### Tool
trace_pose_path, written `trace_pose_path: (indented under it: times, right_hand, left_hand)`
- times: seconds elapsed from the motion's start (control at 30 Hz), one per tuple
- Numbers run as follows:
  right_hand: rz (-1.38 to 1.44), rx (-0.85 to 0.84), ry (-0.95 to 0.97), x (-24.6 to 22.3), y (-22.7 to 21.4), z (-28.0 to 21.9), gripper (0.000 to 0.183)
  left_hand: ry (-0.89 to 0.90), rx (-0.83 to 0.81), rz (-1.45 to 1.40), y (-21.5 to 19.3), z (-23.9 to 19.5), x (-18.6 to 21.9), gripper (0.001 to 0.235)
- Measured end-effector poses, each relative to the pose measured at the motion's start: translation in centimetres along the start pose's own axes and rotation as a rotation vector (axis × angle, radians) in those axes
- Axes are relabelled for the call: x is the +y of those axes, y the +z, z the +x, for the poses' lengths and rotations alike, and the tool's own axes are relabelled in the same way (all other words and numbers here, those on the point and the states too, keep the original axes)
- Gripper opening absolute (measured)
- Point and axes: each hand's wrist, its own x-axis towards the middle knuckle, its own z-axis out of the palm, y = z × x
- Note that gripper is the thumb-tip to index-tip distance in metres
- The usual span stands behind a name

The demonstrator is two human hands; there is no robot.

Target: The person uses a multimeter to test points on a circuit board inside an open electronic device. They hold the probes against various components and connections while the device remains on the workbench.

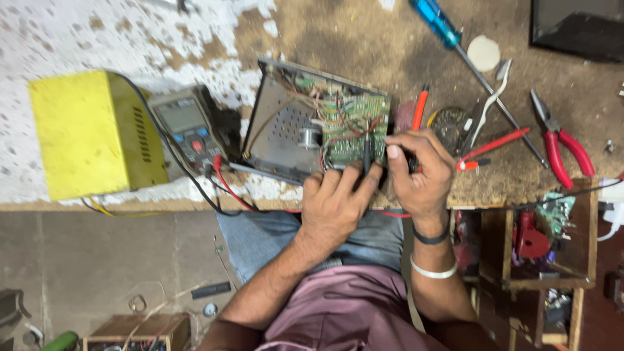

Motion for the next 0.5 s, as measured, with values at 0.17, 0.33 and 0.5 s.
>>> trace_pose_path:
  times: [0.17,0.33,0.5]
  right_hand:
    - [0.006,0.013,0.053,-0.51,-0.06,0.41,0.007]
    - [-0.003,0.009,0.03,-0.79,-0.2,0.63,0.008]
    - [-0.002,0.007,0.039,-0.71,-0.1,0.6,0.008]
  left_hand:
    - [0.002,0.004,-0.007,-0.28,0.2,0.0,0.038]
    - [0.0,-0.001,-0.002,-0.35,0.3,0.1,0.038]
    - [0.001,-0.005,0.001,-0.24,0.3,0.08,0.039]
